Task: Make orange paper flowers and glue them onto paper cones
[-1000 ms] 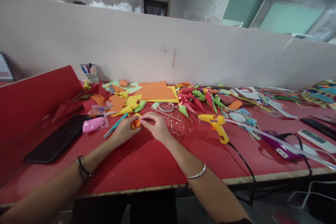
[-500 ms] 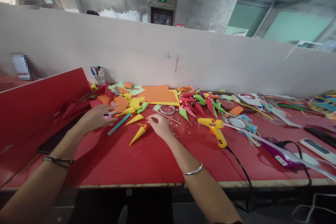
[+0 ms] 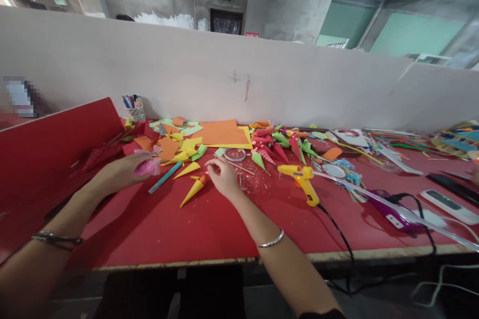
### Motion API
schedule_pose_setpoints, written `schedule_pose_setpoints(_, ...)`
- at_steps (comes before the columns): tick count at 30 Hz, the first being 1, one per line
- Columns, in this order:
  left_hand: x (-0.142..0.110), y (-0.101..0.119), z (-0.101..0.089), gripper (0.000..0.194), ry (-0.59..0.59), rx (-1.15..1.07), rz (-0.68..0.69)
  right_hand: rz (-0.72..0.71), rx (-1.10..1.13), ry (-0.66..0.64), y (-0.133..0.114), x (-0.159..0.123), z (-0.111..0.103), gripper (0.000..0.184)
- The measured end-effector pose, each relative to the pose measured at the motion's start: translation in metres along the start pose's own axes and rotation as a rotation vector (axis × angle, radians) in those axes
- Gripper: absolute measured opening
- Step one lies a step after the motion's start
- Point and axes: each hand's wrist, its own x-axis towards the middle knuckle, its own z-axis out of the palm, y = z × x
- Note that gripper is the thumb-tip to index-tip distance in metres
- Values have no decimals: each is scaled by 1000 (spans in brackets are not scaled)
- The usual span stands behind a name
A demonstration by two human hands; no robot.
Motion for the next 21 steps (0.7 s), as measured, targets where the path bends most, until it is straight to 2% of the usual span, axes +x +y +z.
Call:
schedule_pose_setpoints(1,3,8,-1,36,-65,17,58,-23,29,-6,-4,-1,0,17)
schedule_pose_setpoints(3,12,26,-2,43,-43,26,108,-86,96,-49,-12,-3,-1,21)
schedule_pose_setpoints(5,21,45,3,43,-61,-35,216,-132,140,-114,-20,-5,-2,24)
schedule_pose_setpoints(7,30,63,11,43,-67,-126,299,-138,157,-160,-24,-6,-2,24)
schedule_pose_setpoints(9,34,75,21,43,-44,-211,308,-119,158,-164,-24,-5,-2,23)
schedule_pose_setpoints(13,32,86,36,40,-15,-300,307,-78,125,-88,-18,-4,-1,21)
schedule_pose_setpoints(17,25,92,42,41,27,-347,320,-37,125,-18,-14,-3,2,21)
schedule_pose_setpoints(21,23,99,46,39,34,-399,337,2,209,-37,-12,-3,3,26)
